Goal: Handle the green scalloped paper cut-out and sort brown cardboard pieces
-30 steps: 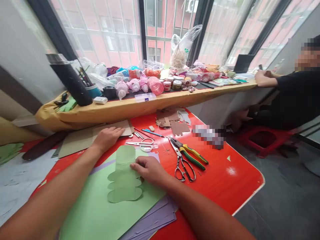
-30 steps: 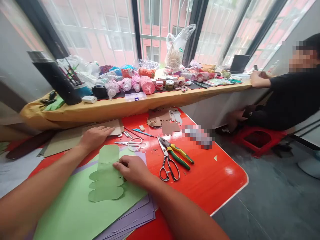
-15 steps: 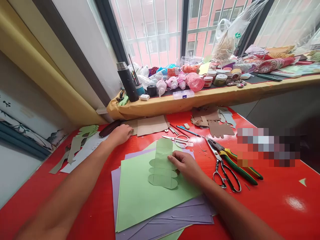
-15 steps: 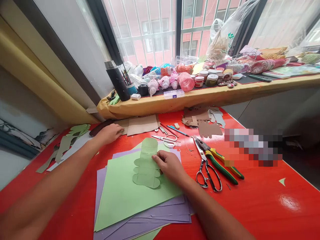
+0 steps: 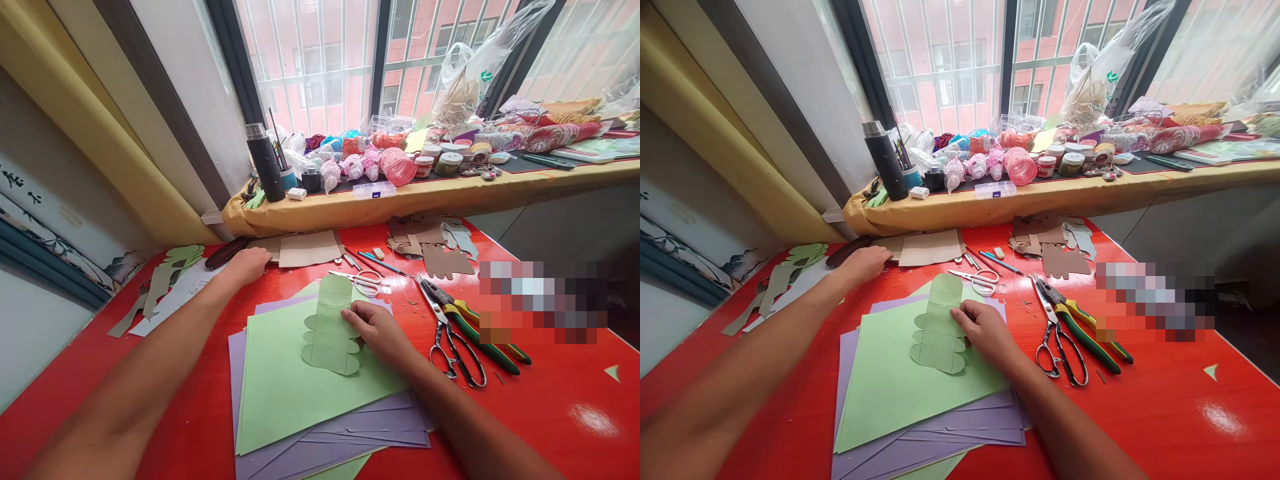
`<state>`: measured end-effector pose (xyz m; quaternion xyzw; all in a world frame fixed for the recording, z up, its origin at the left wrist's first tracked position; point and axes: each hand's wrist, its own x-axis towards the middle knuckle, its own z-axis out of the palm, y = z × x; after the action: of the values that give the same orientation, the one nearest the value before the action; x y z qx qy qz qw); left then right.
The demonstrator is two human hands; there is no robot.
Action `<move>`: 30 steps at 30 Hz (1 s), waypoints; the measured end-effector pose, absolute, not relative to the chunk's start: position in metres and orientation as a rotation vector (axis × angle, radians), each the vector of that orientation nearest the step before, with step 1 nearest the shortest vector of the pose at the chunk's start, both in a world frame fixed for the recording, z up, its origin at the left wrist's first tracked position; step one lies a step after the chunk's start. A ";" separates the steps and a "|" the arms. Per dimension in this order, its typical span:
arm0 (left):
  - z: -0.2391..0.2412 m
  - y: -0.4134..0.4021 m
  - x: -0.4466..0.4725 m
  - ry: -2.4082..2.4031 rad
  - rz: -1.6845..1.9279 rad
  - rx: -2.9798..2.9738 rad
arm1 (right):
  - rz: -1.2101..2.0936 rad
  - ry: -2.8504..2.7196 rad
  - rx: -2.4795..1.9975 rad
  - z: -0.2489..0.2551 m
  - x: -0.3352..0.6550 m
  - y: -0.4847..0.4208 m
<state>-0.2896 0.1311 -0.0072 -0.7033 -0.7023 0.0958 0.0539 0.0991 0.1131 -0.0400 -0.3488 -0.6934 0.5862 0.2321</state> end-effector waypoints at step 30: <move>0.082 0.115 -0.282 -2.234 -0.504 -1.464 | 1.608 -1.903 -0.937 -0.038 0.099 0.113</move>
<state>-0.2825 0.1153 0.0817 -0.5266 -0.8036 -0.1812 0.2100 0.0988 0.1132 -0.0376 -0.3418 -0.6945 0.5869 0.2376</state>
